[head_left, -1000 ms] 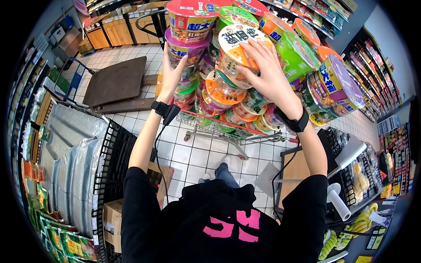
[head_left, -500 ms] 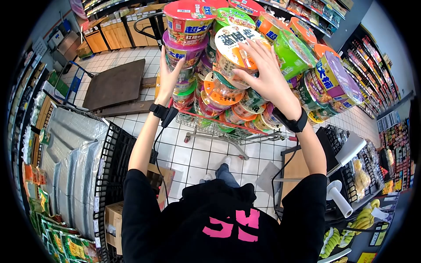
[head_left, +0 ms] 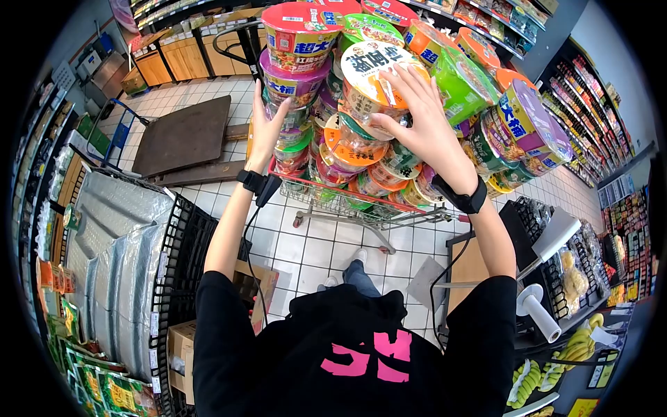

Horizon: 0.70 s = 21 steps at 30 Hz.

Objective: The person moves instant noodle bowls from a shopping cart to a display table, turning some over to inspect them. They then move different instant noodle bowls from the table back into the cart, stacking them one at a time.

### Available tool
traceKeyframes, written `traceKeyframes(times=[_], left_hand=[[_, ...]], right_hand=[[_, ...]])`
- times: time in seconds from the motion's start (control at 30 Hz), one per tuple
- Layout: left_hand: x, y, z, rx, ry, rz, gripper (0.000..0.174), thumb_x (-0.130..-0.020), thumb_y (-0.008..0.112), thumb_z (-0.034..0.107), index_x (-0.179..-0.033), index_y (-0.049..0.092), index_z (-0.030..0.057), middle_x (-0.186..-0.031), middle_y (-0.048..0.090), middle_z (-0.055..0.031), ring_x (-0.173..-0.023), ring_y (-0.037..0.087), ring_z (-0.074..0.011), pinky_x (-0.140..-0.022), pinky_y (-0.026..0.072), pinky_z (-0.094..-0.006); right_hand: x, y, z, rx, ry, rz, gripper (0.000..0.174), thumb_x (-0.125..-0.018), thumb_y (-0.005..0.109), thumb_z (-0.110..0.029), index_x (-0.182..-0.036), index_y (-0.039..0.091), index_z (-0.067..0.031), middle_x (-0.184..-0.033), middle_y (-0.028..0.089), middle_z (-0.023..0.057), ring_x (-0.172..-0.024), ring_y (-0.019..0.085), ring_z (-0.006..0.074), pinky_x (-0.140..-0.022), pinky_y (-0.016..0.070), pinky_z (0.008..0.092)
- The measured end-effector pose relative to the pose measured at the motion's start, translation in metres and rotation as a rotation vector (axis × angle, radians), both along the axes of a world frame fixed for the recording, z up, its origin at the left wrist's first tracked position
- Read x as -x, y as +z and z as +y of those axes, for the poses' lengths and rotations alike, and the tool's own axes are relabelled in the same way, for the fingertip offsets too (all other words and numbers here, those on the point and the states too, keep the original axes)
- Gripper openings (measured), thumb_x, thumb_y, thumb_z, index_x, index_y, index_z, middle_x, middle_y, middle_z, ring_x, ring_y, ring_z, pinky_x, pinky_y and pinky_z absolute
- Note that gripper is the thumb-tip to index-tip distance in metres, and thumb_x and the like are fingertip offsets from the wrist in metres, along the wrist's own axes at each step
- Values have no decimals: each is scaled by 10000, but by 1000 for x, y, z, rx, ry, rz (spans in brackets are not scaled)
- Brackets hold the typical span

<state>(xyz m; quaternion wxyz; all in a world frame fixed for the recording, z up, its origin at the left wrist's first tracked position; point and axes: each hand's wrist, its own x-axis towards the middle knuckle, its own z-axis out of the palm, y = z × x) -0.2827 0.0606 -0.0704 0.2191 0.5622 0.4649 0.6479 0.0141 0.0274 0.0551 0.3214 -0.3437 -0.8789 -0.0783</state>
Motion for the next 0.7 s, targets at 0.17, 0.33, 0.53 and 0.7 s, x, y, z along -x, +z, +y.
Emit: traceKeyframes(times=[0.17, 0.33, 0.53, 0.7], left_hand=[[-4, -50, -5, -73, 118, -77, 650, -946, 624, 206, -1454, 288, -20, -1435, 378, -173, -1326, 385, -244, -1112, 303, -356], [-14, -154, -25, 165, 31, -229, 364, -987, 539, 150, -1312, 476, 0, -1265, 548, -110, -1191, 509, -185, -1040, 389, -321], [-51, -261, -36, 571, -209, -299, 473, -987, 550, 312, -1359, 454, 37, -1225, 562, -69, -1082, 517, -146, -925, 417, -308], [-73, -273, -25, 720, -325, -685, 924, -892, 572, 603, -1535, 118, 120, -1546, 231, -122, -1425, 216, -337, -1111, 256, -529]], right_hand=[[-1, -5, -14, -79, 40, 84, 565, -893, 647, -313, -1390, 481, -98, -1474, 391, 207, -1420, 271, 390, -1172, 171, 532], [3, -42, -37, -110, 42, 205, 646, -825, 737, -185, -1399, 455, -94, -1568, 250, 174, -1462, 186, 374, -1165, 185, 510], [20, -115, -32, -131, 15, 404, 960, -768, 808, -220, -1522, 218, -147, -1591, 38, 250, -1470, 48, 446, -1161, 133, 562], [37, -159, -22, -21, -99, 441, 1056, -745, 840, -286, -1543, 157, -175, -1592, -52, 252, -1470, -47, 446, -1167, 82, 575]])
